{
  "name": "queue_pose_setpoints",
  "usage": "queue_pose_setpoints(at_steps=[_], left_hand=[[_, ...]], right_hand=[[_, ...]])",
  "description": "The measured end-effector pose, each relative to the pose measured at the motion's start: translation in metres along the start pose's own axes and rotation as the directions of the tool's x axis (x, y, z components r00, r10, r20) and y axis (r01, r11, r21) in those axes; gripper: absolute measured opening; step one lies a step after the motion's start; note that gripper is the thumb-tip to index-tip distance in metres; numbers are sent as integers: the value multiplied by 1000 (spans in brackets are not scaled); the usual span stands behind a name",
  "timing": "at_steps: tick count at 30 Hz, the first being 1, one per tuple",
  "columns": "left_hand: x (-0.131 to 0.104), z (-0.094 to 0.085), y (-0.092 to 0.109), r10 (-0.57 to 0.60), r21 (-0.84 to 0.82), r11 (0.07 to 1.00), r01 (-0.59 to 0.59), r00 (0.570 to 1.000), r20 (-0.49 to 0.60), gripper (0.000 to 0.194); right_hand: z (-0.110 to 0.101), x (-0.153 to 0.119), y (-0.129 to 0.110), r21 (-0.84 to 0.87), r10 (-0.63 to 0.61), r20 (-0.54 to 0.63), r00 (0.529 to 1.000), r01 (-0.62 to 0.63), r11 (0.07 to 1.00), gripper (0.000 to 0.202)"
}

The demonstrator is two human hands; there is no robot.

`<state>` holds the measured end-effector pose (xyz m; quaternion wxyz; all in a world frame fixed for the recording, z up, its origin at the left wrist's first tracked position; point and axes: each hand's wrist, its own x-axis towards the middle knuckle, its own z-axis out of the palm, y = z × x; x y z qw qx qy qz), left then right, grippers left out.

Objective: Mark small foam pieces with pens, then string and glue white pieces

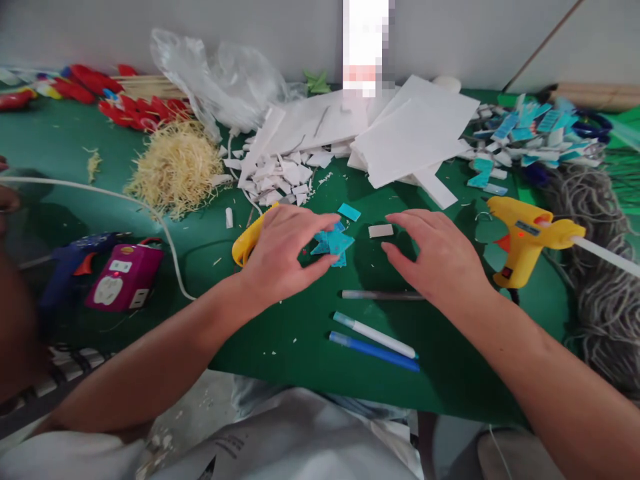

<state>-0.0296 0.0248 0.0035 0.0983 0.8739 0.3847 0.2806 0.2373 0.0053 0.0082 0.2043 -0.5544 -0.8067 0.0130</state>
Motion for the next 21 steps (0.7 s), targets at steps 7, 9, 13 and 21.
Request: queue_pose_setpoints(at_steps=[7,9,13,21], left_hand=[[11,18,27,131,-41,991,-125,965,226,39],[13,15,26,150,-37,989,-146,964,221,40],[11,-2,12,-20,44,999,14,988,156,46],[2,-14,-2,-211,170,972,162,920,330,60]], right_hand=[[2,-1,4,46,70,-111,991,-65,997,27],[4,-2,7,57,67,-109,992,-61,997,26],[7,-5,12,67,-12,-111,994,19,998,25],[5,-6,-2,127,-302,6,953,299,946,47]])
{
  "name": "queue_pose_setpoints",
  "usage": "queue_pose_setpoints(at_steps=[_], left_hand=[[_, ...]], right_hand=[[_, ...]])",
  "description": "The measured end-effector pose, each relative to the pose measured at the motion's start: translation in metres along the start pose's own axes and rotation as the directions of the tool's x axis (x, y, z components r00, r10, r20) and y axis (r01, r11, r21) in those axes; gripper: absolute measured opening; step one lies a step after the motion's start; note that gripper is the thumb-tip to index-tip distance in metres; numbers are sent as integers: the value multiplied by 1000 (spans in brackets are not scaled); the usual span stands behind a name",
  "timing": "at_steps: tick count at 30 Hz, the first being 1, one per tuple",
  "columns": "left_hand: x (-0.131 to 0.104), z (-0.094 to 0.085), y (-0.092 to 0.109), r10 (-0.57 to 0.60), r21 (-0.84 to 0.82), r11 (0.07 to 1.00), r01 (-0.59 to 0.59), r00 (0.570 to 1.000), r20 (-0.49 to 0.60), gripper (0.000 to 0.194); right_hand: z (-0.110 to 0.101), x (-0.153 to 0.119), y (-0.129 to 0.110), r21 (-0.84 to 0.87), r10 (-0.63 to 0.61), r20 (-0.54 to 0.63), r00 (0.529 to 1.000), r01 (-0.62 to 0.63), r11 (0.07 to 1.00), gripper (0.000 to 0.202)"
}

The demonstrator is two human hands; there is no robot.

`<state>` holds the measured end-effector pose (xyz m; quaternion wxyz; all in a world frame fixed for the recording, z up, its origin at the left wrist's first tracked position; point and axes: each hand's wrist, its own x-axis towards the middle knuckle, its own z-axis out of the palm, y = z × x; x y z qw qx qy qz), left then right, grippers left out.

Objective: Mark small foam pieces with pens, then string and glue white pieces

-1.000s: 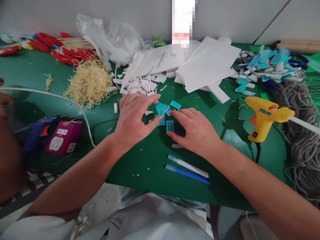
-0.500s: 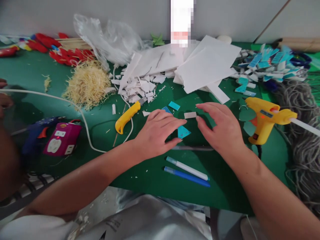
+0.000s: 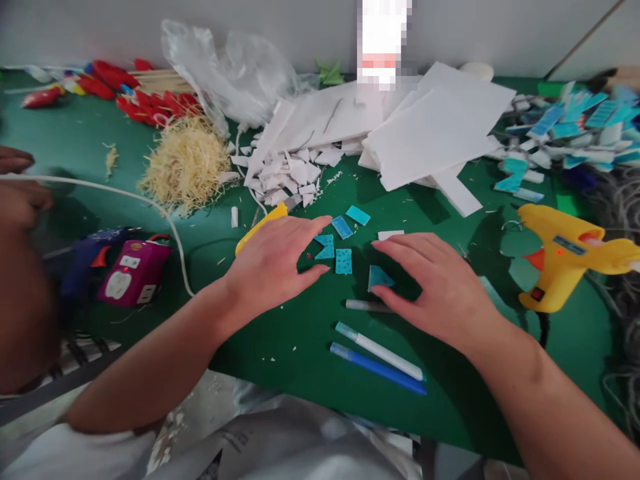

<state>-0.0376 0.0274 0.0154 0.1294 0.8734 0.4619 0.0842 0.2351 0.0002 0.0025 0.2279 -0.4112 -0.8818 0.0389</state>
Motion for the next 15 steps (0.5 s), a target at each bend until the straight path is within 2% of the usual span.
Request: queue_pose_setpoints(at_steps=[4,9,15], left_hand=[[4,4,0,5,-3,1000,-5,999,46,55],[2,3,-7,33,-16,999,-33,998,55,53],[1,-3,-7,78,-6,997,-78,991,109,60]], right_hand=[[3,1,-3,-1,-10,78,997,10,1000,44],[3,0,0,6,10,73,997,-11,1000,45],[3,-1,4,35,29,100,995,-33,999,48]])
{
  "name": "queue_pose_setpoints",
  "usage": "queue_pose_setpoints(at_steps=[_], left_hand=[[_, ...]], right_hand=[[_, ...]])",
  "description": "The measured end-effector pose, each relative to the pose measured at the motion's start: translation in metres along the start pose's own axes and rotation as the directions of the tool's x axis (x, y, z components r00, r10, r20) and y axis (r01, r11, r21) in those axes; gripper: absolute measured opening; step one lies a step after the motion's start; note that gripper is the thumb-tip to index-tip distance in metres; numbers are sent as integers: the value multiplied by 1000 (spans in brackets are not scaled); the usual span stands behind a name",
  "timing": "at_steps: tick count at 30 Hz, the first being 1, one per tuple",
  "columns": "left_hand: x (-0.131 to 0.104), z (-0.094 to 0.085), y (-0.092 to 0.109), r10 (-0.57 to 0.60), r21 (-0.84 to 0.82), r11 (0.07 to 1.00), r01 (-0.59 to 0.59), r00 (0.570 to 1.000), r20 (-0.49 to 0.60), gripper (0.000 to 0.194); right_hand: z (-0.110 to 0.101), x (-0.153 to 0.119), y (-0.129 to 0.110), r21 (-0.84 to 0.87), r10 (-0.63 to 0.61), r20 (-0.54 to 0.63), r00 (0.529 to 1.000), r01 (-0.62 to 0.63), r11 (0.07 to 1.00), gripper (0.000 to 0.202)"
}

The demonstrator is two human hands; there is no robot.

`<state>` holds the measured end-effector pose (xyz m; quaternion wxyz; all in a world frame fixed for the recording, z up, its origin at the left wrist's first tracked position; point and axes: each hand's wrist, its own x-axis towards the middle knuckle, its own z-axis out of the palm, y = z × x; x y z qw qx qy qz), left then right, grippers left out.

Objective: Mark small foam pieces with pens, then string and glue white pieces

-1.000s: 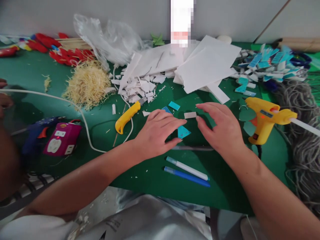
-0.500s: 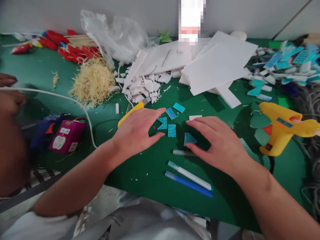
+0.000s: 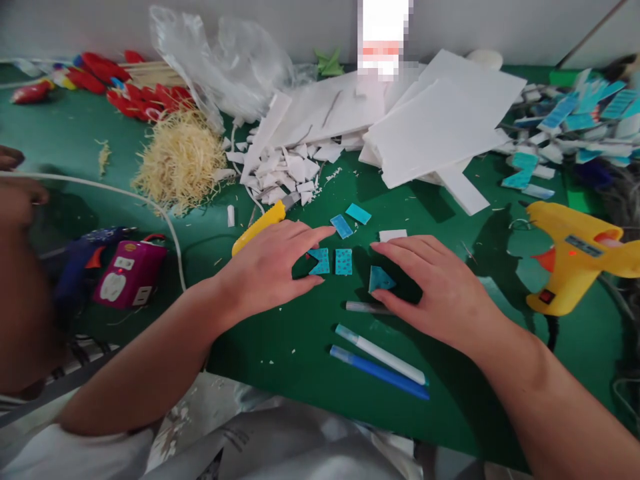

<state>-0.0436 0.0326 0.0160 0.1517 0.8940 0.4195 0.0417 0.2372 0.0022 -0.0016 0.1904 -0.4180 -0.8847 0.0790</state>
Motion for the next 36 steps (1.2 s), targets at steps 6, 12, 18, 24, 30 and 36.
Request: queue_pose_setpoints(at_steps=[6,12,18,24,30,36], left_hand=[[-3,-3,-5,67,-51,996,-70,996,-54,50],[-4,-1,-18,115,-209,966,-149,980,-164,43],[-1,-1,-23,34,-42,998,-48,953,-300,46],[0,-1,-14,35,73,997,-27,993,-113,53],[-1,-4,-12,131,114,986,-124,990,-59,52],[4,5,3,181,31,983,-179,963,-200,53]], right_hand=[[-1,1,2,38,-21,-12,1000,21,999,45],[1,-1,7,67,-2,-12,1000,3,998,42],[2,-3,7,42,20,2,1000,-20,999,40],[0,-2,7,37,18,23,1000,-19,999,42],[-2,-2,6,53,4,16,1000,-5,999,42],[-1,-1,4,46,-23,-16,1000,24,999,42]])
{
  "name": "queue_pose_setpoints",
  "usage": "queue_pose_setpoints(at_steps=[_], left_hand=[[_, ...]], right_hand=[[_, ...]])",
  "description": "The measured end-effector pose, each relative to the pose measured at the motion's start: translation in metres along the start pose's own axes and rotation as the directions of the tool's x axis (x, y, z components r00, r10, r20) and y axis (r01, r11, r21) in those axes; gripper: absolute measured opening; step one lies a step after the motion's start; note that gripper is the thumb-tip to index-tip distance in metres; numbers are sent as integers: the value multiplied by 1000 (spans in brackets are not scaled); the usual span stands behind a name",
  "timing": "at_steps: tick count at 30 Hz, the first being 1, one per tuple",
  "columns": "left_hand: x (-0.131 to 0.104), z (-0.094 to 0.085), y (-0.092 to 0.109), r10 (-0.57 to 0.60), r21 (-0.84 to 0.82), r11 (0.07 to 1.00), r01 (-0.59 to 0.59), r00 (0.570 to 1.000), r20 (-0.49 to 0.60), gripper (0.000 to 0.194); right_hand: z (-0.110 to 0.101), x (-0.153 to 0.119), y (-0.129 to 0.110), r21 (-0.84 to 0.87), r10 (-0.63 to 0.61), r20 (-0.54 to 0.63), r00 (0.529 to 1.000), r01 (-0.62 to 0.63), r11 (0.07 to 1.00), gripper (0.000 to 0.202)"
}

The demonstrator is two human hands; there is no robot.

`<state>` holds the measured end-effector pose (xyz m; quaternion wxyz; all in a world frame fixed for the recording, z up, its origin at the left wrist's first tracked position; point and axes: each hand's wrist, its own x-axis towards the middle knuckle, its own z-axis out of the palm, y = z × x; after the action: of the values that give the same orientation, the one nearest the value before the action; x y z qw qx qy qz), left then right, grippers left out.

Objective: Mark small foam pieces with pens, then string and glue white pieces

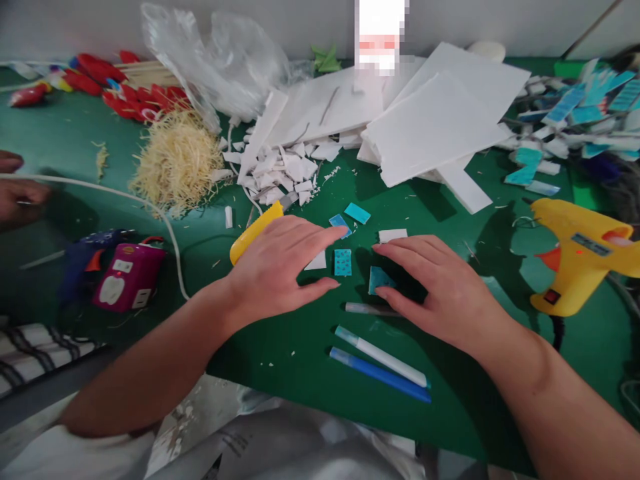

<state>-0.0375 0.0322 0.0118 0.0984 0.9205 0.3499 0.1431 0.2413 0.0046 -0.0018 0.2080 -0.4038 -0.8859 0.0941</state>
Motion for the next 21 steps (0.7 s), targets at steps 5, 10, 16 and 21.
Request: queue_pose_setpoints(at_steps=[5,10,16,21], left_hand=[[6,9,12,54,-27,998,-52,995,86,45],[5,10,12,63,-146,988,-57,998,33,45],[11,13,1,-29,-242,970,16,998,-50,37],[11,12,-3,-46,-258,965,38,999,-23,36]], right_hand=[[1,-2,3,35,35,28,999,-36,999,43],[0,-3,3,42,50,40,998,-51,998,44],[-1,-2,0,36,3,14,1000,-3,999,46],[-1,0,0,38,4,20,1000,-5,999,46]])
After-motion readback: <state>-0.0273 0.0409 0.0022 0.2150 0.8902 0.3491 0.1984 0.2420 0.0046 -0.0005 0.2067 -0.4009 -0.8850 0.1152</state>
